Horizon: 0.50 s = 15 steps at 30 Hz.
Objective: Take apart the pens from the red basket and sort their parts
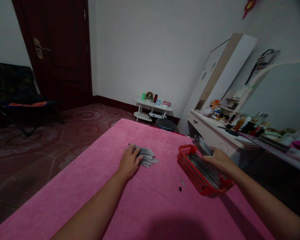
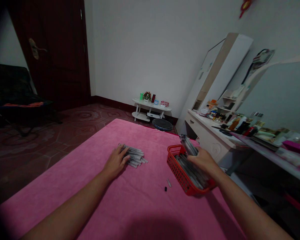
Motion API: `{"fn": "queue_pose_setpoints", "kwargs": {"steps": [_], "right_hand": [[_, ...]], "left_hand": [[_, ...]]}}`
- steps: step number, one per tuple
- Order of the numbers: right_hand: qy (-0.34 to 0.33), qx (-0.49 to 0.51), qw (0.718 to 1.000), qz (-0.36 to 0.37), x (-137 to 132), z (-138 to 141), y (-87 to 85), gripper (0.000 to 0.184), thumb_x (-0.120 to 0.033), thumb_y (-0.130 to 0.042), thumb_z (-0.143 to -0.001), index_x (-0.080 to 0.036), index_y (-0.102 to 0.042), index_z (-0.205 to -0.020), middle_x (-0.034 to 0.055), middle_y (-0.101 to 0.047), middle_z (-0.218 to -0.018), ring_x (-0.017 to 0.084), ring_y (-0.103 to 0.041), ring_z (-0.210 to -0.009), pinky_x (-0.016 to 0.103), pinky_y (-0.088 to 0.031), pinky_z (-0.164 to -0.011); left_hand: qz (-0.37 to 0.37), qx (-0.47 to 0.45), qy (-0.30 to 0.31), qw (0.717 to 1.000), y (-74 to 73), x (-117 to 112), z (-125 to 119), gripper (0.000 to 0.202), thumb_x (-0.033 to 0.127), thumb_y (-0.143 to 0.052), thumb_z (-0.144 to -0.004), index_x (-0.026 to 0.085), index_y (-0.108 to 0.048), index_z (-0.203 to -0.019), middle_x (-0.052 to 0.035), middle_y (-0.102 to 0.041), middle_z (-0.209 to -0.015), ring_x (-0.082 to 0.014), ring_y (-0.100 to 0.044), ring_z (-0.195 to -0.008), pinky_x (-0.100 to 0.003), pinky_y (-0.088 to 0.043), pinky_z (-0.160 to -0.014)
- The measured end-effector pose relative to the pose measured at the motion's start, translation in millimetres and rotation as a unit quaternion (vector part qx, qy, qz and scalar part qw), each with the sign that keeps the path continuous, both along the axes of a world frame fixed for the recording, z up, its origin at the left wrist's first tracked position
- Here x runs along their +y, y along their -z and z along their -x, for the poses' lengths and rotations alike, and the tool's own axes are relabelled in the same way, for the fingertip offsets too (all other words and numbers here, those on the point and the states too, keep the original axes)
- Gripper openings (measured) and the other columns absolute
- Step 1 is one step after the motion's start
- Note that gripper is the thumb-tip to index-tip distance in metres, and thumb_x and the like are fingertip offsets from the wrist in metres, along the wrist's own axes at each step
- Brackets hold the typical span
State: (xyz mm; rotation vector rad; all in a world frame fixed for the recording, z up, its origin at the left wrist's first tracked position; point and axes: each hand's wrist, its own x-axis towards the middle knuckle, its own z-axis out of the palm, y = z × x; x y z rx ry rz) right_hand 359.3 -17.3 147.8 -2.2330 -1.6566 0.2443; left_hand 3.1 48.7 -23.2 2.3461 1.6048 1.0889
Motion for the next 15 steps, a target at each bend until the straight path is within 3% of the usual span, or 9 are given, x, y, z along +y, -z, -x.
{"fn": "queue_pose_setpoints", "kwargs": {"steps": [3, 5, 10, 15], "right_hand": [[-0.093, 0.029, 0.995, 0.003, 15, 41, -14.1, 0.036, -0.027, -0.057, -0.068, -0.014, -0.062, -0.101, 0.0041, -0.067, -0.076, 0.019, -0.062, -0.068, 0.025, -0.044, -0.060], [-0.143, 0.027, 0.989, 0.001, 33, 73, -9.5, 0.038, -0.027, -0.061, -0.067, -0.013, -0.061, -0.103, 0.0033, -0.066, -0.079, 0.016, -0.060, -0.066, 0.023, -0.043, -0.057], [-0.214, -0.032, 0.975, 0.047, 95, 140, 35.9, 0.035, -0.027, -0.065, -0.066, -0.014, -0.063, -0.098, 0.0042, -0.068, -0.083, 0.016, -0.060, -0.067, 0.022, -0.040, -0.056], [-0.260, -0.076, 0.962, 0.030, 138, 175, 72.9, 0.042, -0.021, -0.068, -0.060, -0.016, -0.065, -0.102, 0.0095, -0.069, -0.100, 0.024, -0.063, -0.089, 0.027, -0.044, -0.072]], "left_hand": [[0.001, -0.002, -0.006, 1.000, -0.7, 0, -1, 0.045, 0.039, -0.042, -0.093, 0.017, -0.052, -0.132, -0.0163, -0.042, -0.144, -0.0307, -0.035, -0.136, -0.054, -0.026, -0.111], [0.001, -0.006, -0.007, 1.000, -1.1, -1, -1, 0.047, 0.039, -0.042, -0.093, 0.016, -0.050, -0.134, -0.0171, -0.040, -0.146, -0.0306, -0.033, -0.137, -0.053, -0.025, -0.112], [0.002, -0.025, -0.004, 1.000, -0.2, -2, 0, 0.049, 0.040, -0.041, -0.094, 0.015, -0.049, -0.135, -0.0169, -0.039, -0.146, -0.0299, -0.032, -0.138, -0.052, -0.024, -0.113], [-0.007, -0.042, -0.004, 0.999, 2.0, -2, 0, 0.048, 0.040, -0.042, -0.093, 0.016, -0.049, -0.135, -0.0166, -0.040, -0.146, -0.0296, -0.034, -0.137, -0.052, -0.026, -0.112]]}}
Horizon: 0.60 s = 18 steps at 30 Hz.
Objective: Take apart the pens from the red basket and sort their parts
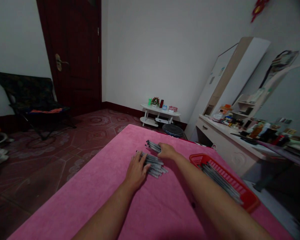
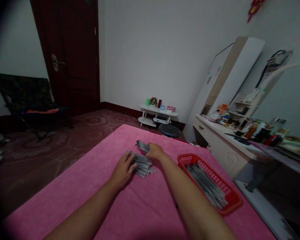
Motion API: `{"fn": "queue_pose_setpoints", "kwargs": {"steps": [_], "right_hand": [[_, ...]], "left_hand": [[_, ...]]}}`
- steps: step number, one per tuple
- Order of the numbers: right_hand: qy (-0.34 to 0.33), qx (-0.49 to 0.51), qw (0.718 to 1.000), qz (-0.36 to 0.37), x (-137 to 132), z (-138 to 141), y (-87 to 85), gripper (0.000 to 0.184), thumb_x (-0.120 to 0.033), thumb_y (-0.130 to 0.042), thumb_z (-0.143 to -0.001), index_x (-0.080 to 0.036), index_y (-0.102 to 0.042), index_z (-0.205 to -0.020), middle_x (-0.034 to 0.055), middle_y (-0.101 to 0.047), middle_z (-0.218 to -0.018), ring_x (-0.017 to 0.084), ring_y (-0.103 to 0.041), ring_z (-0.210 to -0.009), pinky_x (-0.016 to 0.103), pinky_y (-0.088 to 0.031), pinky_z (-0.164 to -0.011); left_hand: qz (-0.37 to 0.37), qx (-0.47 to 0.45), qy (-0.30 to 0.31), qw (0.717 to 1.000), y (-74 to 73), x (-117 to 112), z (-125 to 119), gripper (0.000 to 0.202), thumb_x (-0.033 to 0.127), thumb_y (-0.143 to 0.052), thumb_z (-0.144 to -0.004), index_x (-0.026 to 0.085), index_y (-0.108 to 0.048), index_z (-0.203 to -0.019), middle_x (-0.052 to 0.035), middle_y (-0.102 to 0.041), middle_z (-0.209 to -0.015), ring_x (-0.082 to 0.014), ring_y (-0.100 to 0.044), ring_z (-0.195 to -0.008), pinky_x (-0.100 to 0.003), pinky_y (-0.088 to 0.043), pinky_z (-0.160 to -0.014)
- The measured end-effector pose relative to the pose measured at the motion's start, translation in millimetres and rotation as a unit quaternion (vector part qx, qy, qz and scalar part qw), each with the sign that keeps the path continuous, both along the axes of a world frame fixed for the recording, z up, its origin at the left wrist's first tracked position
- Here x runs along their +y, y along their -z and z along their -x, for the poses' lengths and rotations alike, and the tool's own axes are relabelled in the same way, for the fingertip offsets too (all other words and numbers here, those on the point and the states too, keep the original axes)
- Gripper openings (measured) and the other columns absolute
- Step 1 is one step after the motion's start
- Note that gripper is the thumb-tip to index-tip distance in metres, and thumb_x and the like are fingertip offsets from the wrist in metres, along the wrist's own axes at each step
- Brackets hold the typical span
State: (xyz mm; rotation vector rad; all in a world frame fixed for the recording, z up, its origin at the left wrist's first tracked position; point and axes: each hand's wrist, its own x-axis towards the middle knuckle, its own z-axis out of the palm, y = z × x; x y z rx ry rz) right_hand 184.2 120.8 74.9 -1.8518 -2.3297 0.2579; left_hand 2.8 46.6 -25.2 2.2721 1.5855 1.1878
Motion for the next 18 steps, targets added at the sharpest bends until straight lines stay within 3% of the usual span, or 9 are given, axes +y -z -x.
{"fn": "queue_pose_setpoints", "kwargs": {"steps": [4, 8, 10, 13, 15, 18], "right_hand": [[-0.075, 0.004, 0.997, 0.030, 14, 8, 12.9, 0.040, -0.017, -0.066, -0.063, -0.017, -0.068, -0.103, 0.0054, -0.071, -0.102, 0.022, -0.064, -0.093, 0.026, -0.045, -0.079], [-0.115, 0.021, 0.992, 0.047, 14, 9, 24.9, 0.037, -0.032, -0.055, -0.082, -0.018, -0.065, -0.115, 0.0044, -0.069, -0.114, 0.020, -0.063, -0.099, 0.026, -0.045, -0.085], [-0.111, 0.021, 0.993, 0.030, 9, 11, 33.5, 0.047, -0.041, -0.043, -0.091, -0.018, -0.054, -0.131, 0.0079, -0.058, -0.132, 0.022, -0.055, -0.116, 0.031, -0.040, -0.096], [-0.087, 0.009, 0.996, -0.001, -2, 16, 46.5, 0.059, -0.047, -0.036, -0.094, -0.018, -0.036, -0.145, 0.0128, -0.039, -0.149, 0.028, -0.037, -0.134, 0.045, -0.027, -0.108], [-0.070, 0.002, 0.997, -0.017, -7, 18, 52.1, 0.059, -0.048, -0.033, -0.095, -0.020, -0.031, -0.147, 0.0133, -0.031, -0.153, 0.030, -0.029, -0.138, 0.054, -0.018, -0.110], [-0.057, 0.001, 0.998, -0.026, -11, 21, 54.4, 0.056, -0.048, -0.027, -0.097, -0.023, -0.030, -0.147, 0.0109, -0.029, -0.154, 0.028, -0.024, -0.140, 0.056, -0.012, -0.111]], "left_hand": [[0.000, -0.001, 0.005, 1.000, -2.4, -1, 0, 0.049, 0.040, -0.041, -0.094, 0.017, -0.047, -0.136, -0.0163, -0.039, -0.146, -0.0290, -0.034, -0.137, -0.052, -0.027, -0.112], [0.003, 0.009, 0.010, 1.000, -4.9, -1, -1, 0.049, 0.040, -0.043, -0.093, 0.021, -0.045, -0.138, -0.0145, -0.037, -0.148, -0.0292, -0.033, -0.137, -0.053, -0.026, -0.112], [0.005, 0.026, 0.018, 0.999, -4.7, -1, -1, 0.051, 0.040, -0.045, -0.092, 0.022, -0.043, -0.140, -0.0142, -0.034, -0.150, -0.0303, -0.029, -0.139, -0.055, -0.024, -0.112], [0.006, 0.055, 0.028, 0.998, -3.1, -1, -1, 0.055, 0.042, -0.047, -0.091, 0.024, -0.040, -0.142, -0.0139, -0.028, -0.153, -0.0318, -0.022, -0.142, -0.058, -0.021, -0.112], [0.006, 0.067, 0.030, 0.997, -2.0, -1, -1, 0.057, 0.043, -0.046, -0.091, 0.025, -0.036, -0.144, -0.0135, -0.026, -0.154, -0.0321, -0.020, -0.143, -0.059, -0.020, -0.112], [0.008, 0.070, 0.029, 0.997, -1.1, 1, 0, 0.058, 0.043, -0.046, -0.091, 0.026, -0.035, -0.145, -0.0131, -0.026, -0.155, -0.0318, -0.021, -0.143, -0.059, -0.021, -0.111]]}}
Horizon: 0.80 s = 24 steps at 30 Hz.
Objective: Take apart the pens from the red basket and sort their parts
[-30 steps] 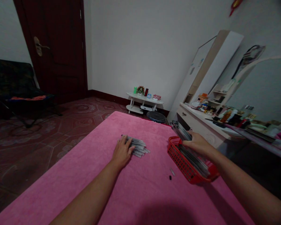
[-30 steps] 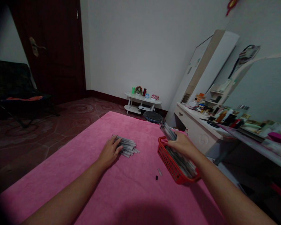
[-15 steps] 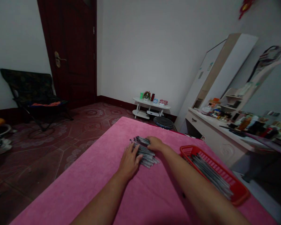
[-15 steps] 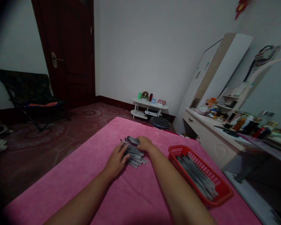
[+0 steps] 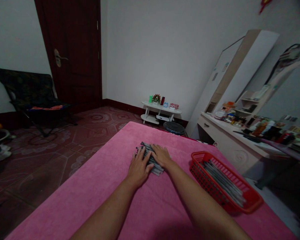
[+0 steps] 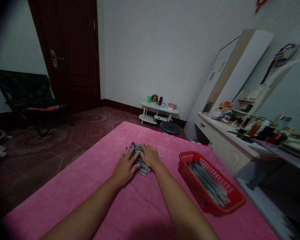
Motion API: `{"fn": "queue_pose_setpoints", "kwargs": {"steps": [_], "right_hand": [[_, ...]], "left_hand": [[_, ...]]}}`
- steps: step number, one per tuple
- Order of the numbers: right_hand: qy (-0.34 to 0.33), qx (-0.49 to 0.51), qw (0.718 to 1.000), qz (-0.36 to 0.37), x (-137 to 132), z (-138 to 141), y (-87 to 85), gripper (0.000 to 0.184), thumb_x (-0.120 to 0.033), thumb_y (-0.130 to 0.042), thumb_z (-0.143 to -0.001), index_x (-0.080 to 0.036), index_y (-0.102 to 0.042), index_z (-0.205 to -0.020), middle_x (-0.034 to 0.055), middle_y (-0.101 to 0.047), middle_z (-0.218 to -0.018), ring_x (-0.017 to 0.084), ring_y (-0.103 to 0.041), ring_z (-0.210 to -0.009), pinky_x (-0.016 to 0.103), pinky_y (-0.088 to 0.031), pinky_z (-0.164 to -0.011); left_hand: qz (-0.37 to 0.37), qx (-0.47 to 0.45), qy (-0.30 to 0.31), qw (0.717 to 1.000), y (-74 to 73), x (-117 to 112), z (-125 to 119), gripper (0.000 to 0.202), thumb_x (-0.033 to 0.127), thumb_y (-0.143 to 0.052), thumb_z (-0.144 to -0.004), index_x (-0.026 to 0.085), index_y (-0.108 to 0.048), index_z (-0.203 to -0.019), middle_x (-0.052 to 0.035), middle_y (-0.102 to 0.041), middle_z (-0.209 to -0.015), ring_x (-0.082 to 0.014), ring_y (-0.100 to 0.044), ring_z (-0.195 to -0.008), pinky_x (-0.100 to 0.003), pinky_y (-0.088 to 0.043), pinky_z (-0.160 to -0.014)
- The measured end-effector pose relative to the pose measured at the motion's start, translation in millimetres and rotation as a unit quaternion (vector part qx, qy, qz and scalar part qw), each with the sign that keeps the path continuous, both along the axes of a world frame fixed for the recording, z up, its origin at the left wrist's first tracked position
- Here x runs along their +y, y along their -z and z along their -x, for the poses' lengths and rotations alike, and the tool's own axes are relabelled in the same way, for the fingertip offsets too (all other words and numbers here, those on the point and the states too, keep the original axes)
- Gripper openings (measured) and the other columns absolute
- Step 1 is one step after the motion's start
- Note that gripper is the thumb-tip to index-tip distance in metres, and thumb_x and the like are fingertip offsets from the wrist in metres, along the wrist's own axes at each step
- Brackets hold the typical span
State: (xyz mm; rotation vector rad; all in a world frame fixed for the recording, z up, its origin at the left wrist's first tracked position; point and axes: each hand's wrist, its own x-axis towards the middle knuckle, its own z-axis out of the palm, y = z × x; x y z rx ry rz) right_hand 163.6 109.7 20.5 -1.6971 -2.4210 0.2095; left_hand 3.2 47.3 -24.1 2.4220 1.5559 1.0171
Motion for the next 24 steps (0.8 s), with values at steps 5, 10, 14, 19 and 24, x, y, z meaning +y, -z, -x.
{"fn": "queue_pose_setpoints", "kwargs": {"steps": [5, 10, 14, 19, 24], "right_hand": [[0.015, 0.007, 1.000, 0.006, -2, 0, -2.9, 0.058, -0.052, -0.026, -0.096, -0.025, -0.031, -0.147, 0.0091, -0.032, -0.153, 0.026, -0.026, -0.140, 0.055, -0.012, -0.111], [0.030, 0.031, 0.999, -0.006, -8, -2, -7.0, 0.059, -0.054, -0.025, -0.096, -0.022, -0.036, -0.144, 0.0097, -0.037, -0.150, 0.025, -0.031, -0.138, 0.052, -0.016, -0.111], [0.050, 0.059, 0.996, -0.033, -19, -13, -15.6, 0.056, -0.050, -0.028, -0.096, -0.018, -0.044, -0.140, 0.0108, -0.045, -0.145, 0.025, -0.040, -0.133, 0.044, -0.025, -0.110], [0.070, 0.081, 0.991, -0.077, -63, -48, -39.2, 0.050, -0.034, -0.045, -0.090, -0.014, -0.048, -0.135, 0.0130, -0.052, -0.137, 0.024, -0.048, -0.125, 0.035, -0.034, -0.106], [0.111, 0.022, 0.969, -0.218, -146, -104, -65.6, 0.043, -0.033, -0.047, -0.086, -0.016, -0.056, -0.124, 0.0129, -0.059, -0.125, 0.028, -0.052, -0.117, 0.041, -0.035, -0.104]], "left_hand": [[-0.001, -0.018, -0.003, 1.000, 0.1, 2, 1, 0.054, 0.042, -0.042, -0.093, 0.026, -0.037, -0.144, -0.0129, -0.028, -0.154, -0.0308, -0.022, -0.143, -0.058, -0.022, -0.111], [-0.010, -0.029, 0.001, 1.000, 0.9, 2, 1, 0.052, 0.042, -0.040, -0.094, 0.024, -0.039, -0.142, -0.0136, -0.032, -0.152, -0.0307, -0.027, -0.140, -0.059, -0.023, -0.111], [-0.011, -0.032, -0.002, 0.999, 2.5, 3, 3, 0.050, 0.043, -0.039, -0.094, 0.021, -0.044, -0.139, -0.0142, -0.033, -0.151, -0.0308, -0.028, -0.140, -0.058, -0.023, -0.112], [-0.020, -0.064, -0.015, 0.998, 2.2, 5, 4, 0.049, 0.042, -0.040, -0.094, 0.017, -0.048, -0.135, -0.0151, -0.038, -0.147, -0.0301, -0.031, -0.138, -0.055, -0.025, -0.112], [-0.029, -0.146, -0.039, 0.988, 0.2, 7, 7, 0.043, 0.036, -0.039, -0.094, 0.017, -0.053, -0.130, -0.0136, -0.047, -0.139, -0.0260, -0.040, -0.132, -0.048, -0.031, -0.112]]}}
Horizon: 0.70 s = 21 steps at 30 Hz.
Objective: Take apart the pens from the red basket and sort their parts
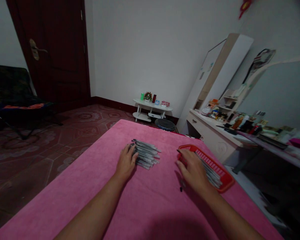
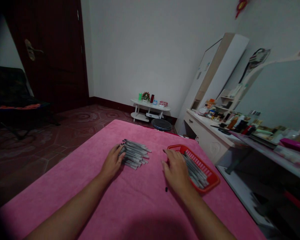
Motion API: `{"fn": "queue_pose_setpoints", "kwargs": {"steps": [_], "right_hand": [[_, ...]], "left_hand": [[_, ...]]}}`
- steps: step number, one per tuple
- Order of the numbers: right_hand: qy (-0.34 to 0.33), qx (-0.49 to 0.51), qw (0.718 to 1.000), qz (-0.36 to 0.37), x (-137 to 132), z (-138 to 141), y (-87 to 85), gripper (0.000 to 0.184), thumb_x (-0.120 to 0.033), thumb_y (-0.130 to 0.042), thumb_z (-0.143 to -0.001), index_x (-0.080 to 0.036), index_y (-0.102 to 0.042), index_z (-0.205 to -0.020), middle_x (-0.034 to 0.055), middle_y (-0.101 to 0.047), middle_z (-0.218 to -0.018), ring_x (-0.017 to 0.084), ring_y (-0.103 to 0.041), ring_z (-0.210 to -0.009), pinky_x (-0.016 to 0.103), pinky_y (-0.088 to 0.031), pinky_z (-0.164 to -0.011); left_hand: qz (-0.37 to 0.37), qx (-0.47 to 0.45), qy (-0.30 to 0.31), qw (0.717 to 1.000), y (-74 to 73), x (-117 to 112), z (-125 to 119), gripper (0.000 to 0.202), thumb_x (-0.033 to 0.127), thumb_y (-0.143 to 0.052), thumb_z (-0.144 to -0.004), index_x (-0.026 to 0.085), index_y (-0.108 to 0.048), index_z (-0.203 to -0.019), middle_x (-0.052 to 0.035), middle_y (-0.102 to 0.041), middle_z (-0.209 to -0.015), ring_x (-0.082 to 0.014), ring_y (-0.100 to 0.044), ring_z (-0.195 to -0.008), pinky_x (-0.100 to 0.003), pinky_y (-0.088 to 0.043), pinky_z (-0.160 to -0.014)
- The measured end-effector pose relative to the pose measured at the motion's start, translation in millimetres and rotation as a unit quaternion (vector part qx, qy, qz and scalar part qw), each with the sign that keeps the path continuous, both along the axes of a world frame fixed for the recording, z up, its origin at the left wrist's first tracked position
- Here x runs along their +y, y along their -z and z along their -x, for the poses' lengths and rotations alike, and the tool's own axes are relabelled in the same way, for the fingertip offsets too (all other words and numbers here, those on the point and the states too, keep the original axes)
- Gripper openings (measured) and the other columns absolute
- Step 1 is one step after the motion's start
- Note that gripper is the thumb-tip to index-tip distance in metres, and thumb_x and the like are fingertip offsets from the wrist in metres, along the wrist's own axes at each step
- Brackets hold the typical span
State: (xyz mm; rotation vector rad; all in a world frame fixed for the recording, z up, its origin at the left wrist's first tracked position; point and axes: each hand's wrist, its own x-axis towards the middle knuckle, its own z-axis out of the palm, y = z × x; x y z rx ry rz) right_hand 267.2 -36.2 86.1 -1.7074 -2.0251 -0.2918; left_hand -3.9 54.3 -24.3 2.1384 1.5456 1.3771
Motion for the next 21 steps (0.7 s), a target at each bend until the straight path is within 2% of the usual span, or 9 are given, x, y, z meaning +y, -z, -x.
{"fn": "queue_pose_setpoints", "kwargs": {"steps": [2, 5, 7, 11, 14, 17, 21], "right_hand": [[0.044, -0.044, 0.997, -0.036, -30, -24, -0.7, 0.044, -0.034, -0.049, -0.084, -0.017, -0.055, -0.124, 0.0136, -0.058, -0.125, 0.030, -0.050, -0.117, 0.044, -0.034, -0.105], [0.101, -0.089, 0.990, -0.043, -58, -56, 14.0, 0.051, -0.040, -0.055, -0.080, -0.018, -0.053, -0.126, 0.0150, -0.055, -0.127, 0.033, -0.049, -0.117, 0.048, -0.035, -0.103], [0.127, -0.101, 0.985, -0.058, -66, -71, 29.1, 0.049, -0.039, -0.053, -0.081, -0.014, -0.054, -0.123, 0.0166, -0.056, -0.122, 0.033, -0.052, -0.113, 0.047, -0.041, -0.095], [0.096, -0.107, 0.986, -0.078, -62, -83, 49.5, 0.030, -0.031, -0.046, -0.087, -0.016, -0.061, -0.109, 0.0114, -0.062, -0.113, 0.027, -0.056, -0.106, 0.041, -0.045, -0.089], [0.100, -0.098, 0.987, -0.075, -54, -77, 50.5, 0.027, -0.025, -0.043, -0.088, -0.017, -0.063, -0.106, 0.0096, -0.064, -0.109, 0.025, -0.057, -0.104, 0.039, -0.044, -0.090], [0.109, -0.082, 0.989, -0.053, -45, -68, 44.3, 0.029, -0.022, -0.043, -0.088, -0.015, -0.063, -0.107, 0.0105, -0.064, -0.110, 0.025, -0.057, -0.105, 0.039, -0.044, -0.092], [0.104, -0.001, 0.994, -0.025, -29, -72, 29.2, 0.033, -0.036, -0.047, -0.087, -0.015, -0.065, -0.106, 0.0112, -0.065, -0.109, 0.026, -0.059, -0.104, 0.038, -0.044, -0.092]], "left_hand": [[-0.001, -0.050, -0.016, 0.999, 0.1, 2, 2, 0.042, 0.035, -0.039, -0.094, 0.016, -0.054, -0.128, -0.0136, -0.050, -0.136, -0.0254, -0.044, -0.129, -0.046, -0.035, -0.111], [-0.002, -0.140, -0.055, 0.989, 3.4, 8, 6, 0.039, 0.032, -0.043, -0.091, 0.016, -0.057, -0.123, -0.0132, -0.055, -0.128, -0.0252, -0.050, -0.123, -0.044, -0.039, -0.108], [0.006, -0.211, -0.077, 0.974, 7.6, 13, 9, 0.037, 0.029, -0.046, -0.089, 0.016, -0.059, -0.121, -0.0127, -0.057, -0.124, -0.0240, -0.056, -0.115, -0.042, -0.044, -0.103], [0.036, -0.305, -0.087, 0.948, 14.7, 17, 12, 0.038, 0.026, -0.049, -0.087, 0.018, -0.057, -0.123, -0.0120, -0.057, -0.123, -0.0209, -0.061, -0.105, -0.037, -0.049, -0.094], [0.045, -0.294, -0.072, 0.952, 14.8, 16, 13, 0.037, 0.025, -0.050, -0.085, 0.017, -0.059, -0.120, -0.0121, -0.059, -0.120, -0.0214, -0.061, -0.106, -0.038, -0.048, -0.096], [0.042, -0.244, -0.062, 0.967, 11.5, 13, 14, 0.035, 0.024, -0.051, -0.084, 0.016, -0.061, -0.117, -0.0123, -0.060, -0.117, -0.0226, -0.060, -0.106, -0.040, -0.048, -0.097], [0.000, -0.189, -0.075, 0.979, 3.7, 7, 16, 0.034, 0.024, -0.051, -0.083, 0.016, -0.062, -0.114, -0.0120, -0.059, -0.117, -0.0229, -0.058, -0.108, -0.038, -0.047, -0.097]]}}
